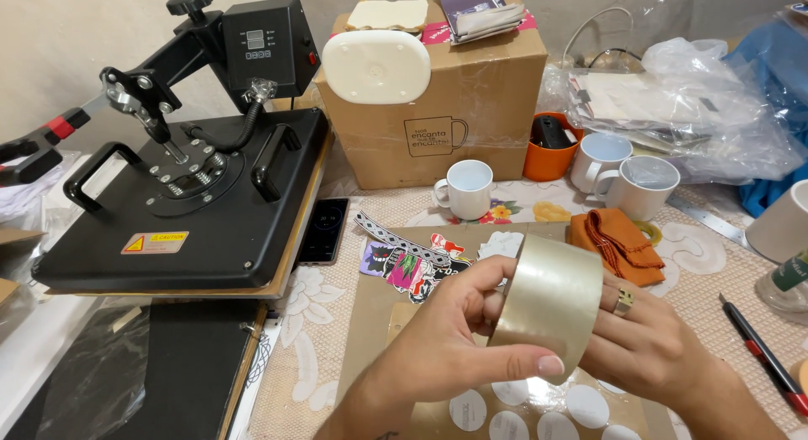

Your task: Organizing circular stickers by peeling them from a backing, cutting them with scissors, and preparing them for transfer using tape.

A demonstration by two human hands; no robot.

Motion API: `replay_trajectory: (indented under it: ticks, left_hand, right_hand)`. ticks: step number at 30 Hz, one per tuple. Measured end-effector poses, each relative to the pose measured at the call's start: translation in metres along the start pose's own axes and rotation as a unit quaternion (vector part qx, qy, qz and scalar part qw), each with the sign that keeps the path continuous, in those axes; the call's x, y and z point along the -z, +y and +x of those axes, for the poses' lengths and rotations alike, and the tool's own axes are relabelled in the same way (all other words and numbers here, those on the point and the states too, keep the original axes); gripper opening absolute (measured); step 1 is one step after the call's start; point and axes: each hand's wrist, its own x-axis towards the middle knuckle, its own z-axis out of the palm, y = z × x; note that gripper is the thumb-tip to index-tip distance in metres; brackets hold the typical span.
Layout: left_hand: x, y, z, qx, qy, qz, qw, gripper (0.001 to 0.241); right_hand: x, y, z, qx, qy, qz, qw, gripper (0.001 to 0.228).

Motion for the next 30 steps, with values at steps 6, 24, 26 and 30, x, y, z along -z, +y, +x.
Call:
replay_trajectory:
  ticks: [6, 24, 26, 30]
  left_hand:
    - [0.010, -0.011, 0.007, -0.050, -0.021, -0.015, 0.998, 0.062]
    - [0.012, -0.041, 0.030, 0.030, -0.183, -0.251, 0.950, 0.058]
    - [0.012, -0.045, 0.031, 0.031, -0.181, -0.250, 0.951, 0.057]
    - [0.011, -0.046, 0.031, 0.034, -0.176, -0.253, 0.951, 0.058]
  right_hand:
    - [0.014, -0.002, 0.021, -0.004, -0.015, -0.014, 1.000, 0.017]
    - [0.063, -0.042, 0.012, -0.162, 0.013, -0.198, 0.967, 0.015]
    - [0.069, -0.043, 0.015, -0.164, -0.013, -0.191, 0.968, 0.017]
    - [0.073, -0.041, 0.018, -0.141, -0.051, -0.181, 0.972, 0.024]
